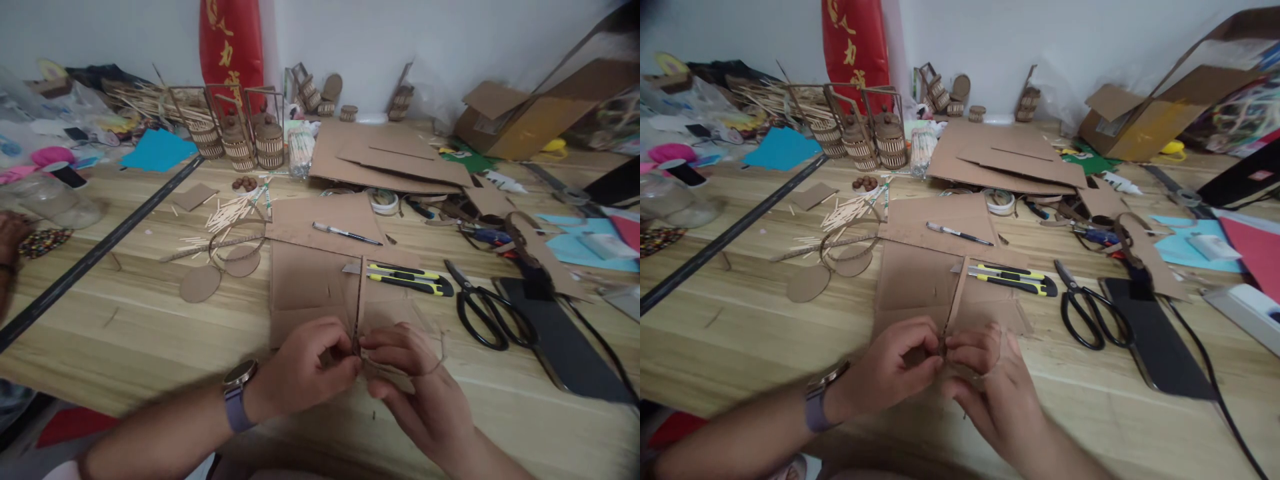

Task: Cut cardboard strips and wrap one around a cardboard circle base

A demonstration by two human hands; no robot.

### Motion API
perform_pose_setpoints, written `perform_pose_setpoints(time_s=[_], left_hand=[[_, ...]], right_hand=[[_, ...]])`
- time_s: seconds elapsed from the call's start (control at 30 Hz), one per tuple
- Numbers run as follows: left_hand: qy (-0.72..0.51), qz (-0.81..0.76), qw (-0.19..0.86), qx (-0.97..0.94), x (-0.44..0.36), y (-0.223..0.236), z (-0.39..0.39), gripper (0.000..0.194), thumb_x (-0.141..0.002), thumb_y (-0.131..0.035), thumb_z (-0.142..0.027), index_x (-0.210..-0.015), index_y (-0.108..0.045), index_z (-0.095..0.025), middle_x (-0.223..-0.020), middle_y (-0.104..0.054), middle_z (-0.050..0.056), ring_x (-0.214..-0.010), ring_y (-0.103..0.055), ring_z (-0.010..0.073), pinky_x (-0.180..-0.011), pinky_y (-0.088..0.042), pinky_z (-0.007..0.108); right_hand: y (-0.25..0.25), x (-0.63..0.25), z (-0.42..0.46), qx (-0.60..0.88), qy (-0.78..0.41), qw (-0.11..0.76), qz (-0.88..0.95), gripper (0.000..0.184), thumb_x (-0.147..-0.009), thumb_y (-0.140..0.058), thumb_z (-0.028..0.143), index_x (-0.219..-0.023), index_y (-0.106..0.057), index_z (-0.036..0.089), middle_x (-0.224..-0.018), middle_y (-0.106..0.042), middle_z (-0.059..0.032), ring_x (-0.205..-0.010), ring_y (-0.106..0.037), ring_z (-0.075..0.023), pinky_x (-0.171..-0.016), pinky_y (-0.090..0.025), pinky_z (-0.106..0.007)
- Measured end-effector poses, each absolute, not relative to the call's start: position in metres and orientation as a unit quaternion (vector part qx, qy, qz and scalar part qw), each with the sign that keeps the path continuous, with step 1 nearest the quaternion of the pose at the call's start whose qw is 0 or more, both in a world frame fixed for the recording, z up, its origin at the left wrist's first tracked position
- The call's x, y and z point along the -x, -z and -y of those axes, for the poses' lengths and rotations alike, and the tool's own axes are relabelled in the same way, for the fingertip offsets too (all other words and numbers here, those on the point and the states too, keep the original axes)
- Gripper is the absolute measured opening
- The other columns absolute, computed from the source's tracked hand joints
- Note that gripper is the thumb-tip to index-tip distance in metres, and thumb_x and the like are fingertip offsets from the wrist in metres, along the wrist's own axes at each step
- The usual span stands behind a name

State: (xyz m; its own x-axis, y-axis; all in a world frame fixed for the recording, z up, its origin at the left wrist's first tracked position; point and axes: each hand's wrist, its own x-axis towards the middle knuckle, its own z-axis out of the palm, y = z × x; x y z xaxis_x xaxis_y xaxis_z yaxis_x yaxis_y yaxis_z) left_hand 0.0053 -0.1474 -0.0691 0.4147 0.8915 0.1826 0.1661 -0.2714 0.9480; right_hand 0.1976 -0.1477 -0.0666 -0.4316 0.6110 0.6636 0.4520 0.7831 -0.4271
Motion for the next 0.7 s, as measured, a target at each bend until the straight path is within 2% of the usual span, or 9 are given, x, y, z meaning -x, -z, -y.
perform_pose_setpoints(time_s=[0.07,0.13,0.23,0.57,0.7], left_hand=[[-0.397,-0.379,0.464,-0.695,-0.0054,0.0694,0.1473,0.016,-0.084,-0.060,-0.020,-0.071,-0.053,-0.017,-0.076,-0.053,0.000,-0.072,-0.052,0.0117,-0.066,-0.039,0.022],[-0.407,-0.379,0.456,-0.695,-0.0055,0.0697,0.1476,0.014,-0.082,-0.060,-0.017,-0.070,-0.053,-0.017,-0.081,-0.055,0.001,-0.077,-0.054,0.0121,-0.071,-0.041,0.022],[-0.414,-0.377,0.444,-0.699,-0.0059,0.0704,0.1489,0.014,-0.080,-0.060,-0.012,-0.069,-0.053,-0.017,-0.085,-0.055,0.001,-0.079,-0.055,0.0115,-0.073,-0.043,0.021],[-0.417,-0.353,0.450,-0.706,-0.0056,0.0695,0.1477,0.017,-0.074,-0.058,-0.006,-0.067,-0.048,-0.017,-0.085,-0.058,0.001,-0.079,-0.056,0.0113,-0.073,-0.043,0.021],[-0.413,-0.348,0.471,-0.698,-0.0049,0.0672,0.1466,0.016,-0.074,-0.058,-0.008,-0.067,-0.047,-0.018,-0.085,-0.058,0.001,-0.078,-0.055,0.0117,-0.072,-0.042,0.021]], right_hand=[[0.0677,-0.1969,0.1467,0.312,-0.088,0.424,0.846,0.003,-0.096,-0.056,0.023,-0.098,-0.058,0.022,-0.088,-0.074,-0.0037,-0.082,-0.070,-0.0175,-0.076,-0.052,-0.035],[0.0687,-0.1966,0.1470,0.312,-0.090,0.423,0.846,0.012,-0.093,-0.056,0.013,-0.099,-0.059,0.022,-0.089,-0.074,-0.0033,-0.083,-0.071,-0.0172,-0.078,-0.051,-0.035],[0.0694,-0.1975,0.1488,0.320,-0.095,0.420,0.844,0.018,-0.090,-0.055,0.008,-0.099,-0.058,0.023,-0.089,-0.076,-0.0022,-0.083,-0.071,-0.0173,-0.080,-0.049,-0.036],[0.0669,-0.2014,0.1501,0.395,-0.111,0.421,0.809,0.009,-0.098,-0.049,0.025,-0.095,-0.057,0.027,-0.081,-0.074,0.0028,-0.081,-0.070,-0.0162,-0.080,-0.052,-0.031],[0.0681,-0.2005,0.1505,0.395,-0.147,0.443,0.791,0.008,-0.098,-0.049,0.024,-0.094,-0.055,0.028,-0.082,-0.074,0.0028,-0.081,-0.070,-0.0157,-0.077,-0.053,-0.029]])
